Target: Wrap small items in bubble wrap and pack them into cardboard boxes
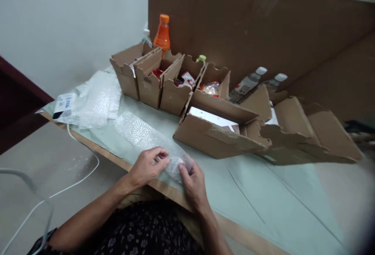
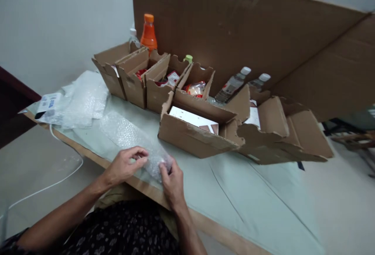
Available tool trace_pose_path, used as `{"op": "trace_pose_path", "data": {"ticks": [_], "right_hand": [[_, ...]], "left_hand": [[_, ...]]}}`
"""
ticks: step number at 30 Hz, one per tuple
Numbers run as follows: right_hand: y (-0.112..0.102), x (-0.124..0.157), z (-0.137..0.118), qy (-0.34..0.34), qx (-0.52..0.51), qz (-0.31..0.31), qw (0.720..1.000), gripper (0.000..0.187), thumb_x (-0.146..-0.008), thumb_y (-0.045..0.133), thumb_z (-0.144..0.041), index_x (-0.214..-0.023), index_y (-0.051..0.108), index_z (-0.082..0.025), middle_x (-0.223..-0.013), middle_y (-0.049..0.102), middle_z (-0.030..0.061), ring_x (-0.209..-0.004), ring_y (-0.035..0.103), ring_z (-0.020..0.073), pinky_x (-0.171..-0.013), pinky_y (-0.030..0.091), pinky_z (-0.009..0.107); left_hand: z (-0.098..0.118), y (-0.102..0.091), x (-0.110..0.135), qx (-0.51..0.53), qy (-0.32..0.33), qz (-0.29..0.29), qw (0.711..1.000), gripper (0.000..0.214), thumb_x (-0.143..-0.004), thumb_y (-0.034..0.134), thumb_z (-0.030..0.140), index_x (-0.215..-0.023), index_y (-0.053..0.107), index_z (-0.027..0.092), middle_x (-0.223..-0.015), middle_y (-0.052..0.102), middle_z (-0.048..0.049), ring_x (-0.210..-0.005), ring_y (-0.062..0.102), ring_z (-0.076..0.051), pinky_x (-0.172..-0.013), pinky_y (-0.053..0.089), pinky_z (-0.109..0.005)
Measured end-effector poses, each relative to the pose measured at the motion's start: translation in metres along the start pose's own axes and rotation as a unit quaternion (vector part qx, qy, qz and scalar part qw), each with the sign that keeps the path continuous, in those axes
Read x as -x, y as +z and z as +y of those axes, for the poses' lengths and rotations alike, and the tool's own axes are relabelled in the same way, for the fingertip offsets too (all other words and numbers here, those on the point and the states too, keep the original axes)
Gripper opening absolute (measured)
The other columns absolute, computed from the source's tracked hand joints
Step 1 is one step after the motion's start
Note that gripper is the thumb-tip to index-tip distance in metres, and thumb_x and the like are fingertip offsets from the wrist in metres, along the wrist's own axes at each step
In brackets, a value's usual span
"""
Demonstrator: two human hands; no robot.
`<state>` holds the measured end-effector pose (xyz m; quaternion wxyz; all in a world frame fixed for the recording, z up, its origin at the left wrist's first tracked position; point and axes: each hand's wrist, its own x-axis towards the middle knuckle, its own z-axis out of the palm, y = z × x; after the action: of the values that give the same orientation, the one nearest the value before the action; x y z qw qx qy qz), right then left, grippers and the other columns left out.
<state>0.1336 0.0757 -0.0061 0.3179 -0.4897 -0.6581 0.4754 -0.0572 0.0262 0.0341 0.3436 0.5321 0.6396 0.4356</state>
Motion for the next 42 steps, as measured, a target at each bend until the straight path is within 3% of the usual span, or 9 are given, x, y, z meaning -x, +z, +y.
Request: {"op": "trace_pose_path", "data": {"ticks": [6, 10, 13, 18, 20, 29, 34, 37, 42], "right_hand": [[-0.102, -0.001, 0.028, 0.011, 0.151, 0.02, 0.988, 0.046, -0.085, 0.058, -0.042, -0.122, 0.068, -0.015, -0.095, 0.077, 0.0071, -0.08, 0.069, 0.0221, -0.075, 0.055, 0.034], [-0.146, 0.016, 0.041, 0.056, 0.318, 0.154, 0.934, 0.053, -0.083, 0.06, -0.042, -0.128, 0.064, -0.013, -0.094, 0.076, 0.0095, -0.075, 0.066, 0.0239, -0.073, 0.052, 0.039], [-0.126, 0.021, 0.032, -0.031, 0.365, 0.195, 0.91, 0.04, -0.091, 0.056, -0.035, -0.125, 0.066, -0.014, -0.109, 0.075, 0.0145, -0.092, 0.067, 0.0274, -0.085, 0.052, 0.044], [-0.029, -0.004, 0.004, -0.199, 0.388, -0.038, 0.899, 0.035, -0.098, 0.058, -0.026, -0.131, 0.065, -0.021, -0.142, 0.063, 0.0143, -0.126, 0.057, 0.0298, -0.1, 0.046, 0.046], [-0.019, -0.012, 0.007, -0.214, 0.386, -0.091, 0.893, 0.038, -0.099, 0.06, -0.031, -0.135, 0.063, -0.021, -0.149, 0.058, 0.0139, -0.135, 0.051, 0.0298, -0.105, 0.043, 0.047], [-0.164, 0.048, 0.074, -0.036, 0.433, 0.18, 0.883, 0.038, -0.103, 0.041, -0.035, -0.121, 0.071, -0.02, -0.13, 0.07, 0.014, -0.127, 0.059, 0.0308, -0.104, 0.044, 0.05], [-0.141, 0.006, 0.061, -0.059, 0.43, 0.113, 0.894, 0.036, -0.098, 0.051, -0.032, -0.126, 0.067, -0.016, -0.136, 0.067, 0.0163, -0.127, 0.058, 0.0319, -0.102, 0.045, 0.049], [-0.125, -0.013, 0.057, -0.036, 0.411, 0.107, 0.905, 0.028, -0.093, 0.056, -0.032, -0.11, 0.071, -0.016, -0.135, 0.067, 0.0173, -0.124, 0.059, 0.0347, -0.099, 0.046, 0.051], [-0.123, 0.017, 0.043, -0.029, 0.246, 0.11, 0.963, 0.018, -0.091, 0.056, -0.036, -0.086, 0.064, -0.021, -0.099, 0.075, 0.0099, -0.09, 0.068, 0.0248, -0.083, 0.052, 0.039]], "left_hand": [[-0.037, -0.024, -0.004, -0.202, 0.152, 0.048, 0.966, 0.019, -0.094, 0.055, 0.028, -0.1, 0.071, 0.019, -0.105, 0.075, -0.0099, -0.103, 0.067, -0.025, -0.093, 0.055, -0.043], [-0.049, -0.012, -0.012, -0.276, 0.201, 0.029, 0.939, 0.021, -0.097, 0.053, 0.026, -0.103, 0.072, 0.017, -0.108, 0.074, -0.0113, -0.103, 0.066, -0.027, -0.093, 0.054, -0.045], [-0.044, 0.0, -0.017, -0.31, 0.233, 0.024, 0.921, 0.022, -0.097, 0.053, 0.023, -0.106, 0.072, 0.018, -0.114, 0.072, -0.0117, -0.106, 0.064, -0.028, -0.094, 0.053, -0.044], [-0.038, 0.016, -0.029, -0.352, 0.245, -0.025, 0.903, 0.025, -0.096, 0.052, 0.019, -0.111, 0.072, 0.018, -0.117, 0.07, -0.0128, -0.106, 0.061, -0.029, -0.092, 0.052, -0.045], [-0.041, 0.018, -0.033, -0.369, 0.231, -0.051, 0.899, 0.025, -0.096, 0.052, 0.02, -0.111, 0.072, 0.019, -0.115, 0.07, -0.0129, -0.103, 0.06, -0.03, -0.089, 0.052, -0.046], [-0.048, 0.008, -0.04, -0.323, 0.203, -0.056, 0.923, 0.027, -0.096, 0.049, 0.031, -0.106, 0.073, 0.024, -0.112, 0.071, -0.0105, -0.103, 0.062, -0.029, -0.094, 0.05, -0.046], [-0.06, -0.035, -0.032, -0.426, 0.077, 0.105, 0.895, 0.041, -0.095, 0.049, 0.043, -0.118, 0.068, 0.014, -0.118, 0.068, -0.0192, -0.111, 0.06, -0.036, -0.098, 0.048, -0.052], [-0.069, -0.05, -0.03, -0.482, -0.011, 0.116, 0.869, 0.044, -0.091, 0.055, 0.048, -0.115, 0.069, 0.014, -0.12, 0.066, -0.0215, -0.114, 0.058, -0.04, -0.096, 0.047, -0.055], [-0.07, -0.044, -0.031, -0.39, -0.035, 0.121, 0.912, 0.019, -0.081, 0.053, 0.034, -0.082, 0.067, 0.02, -0.115, 0.07, -0.0163, -0.111, 0.063, -0.034, -0.096, 0.049, -0.047]]}}
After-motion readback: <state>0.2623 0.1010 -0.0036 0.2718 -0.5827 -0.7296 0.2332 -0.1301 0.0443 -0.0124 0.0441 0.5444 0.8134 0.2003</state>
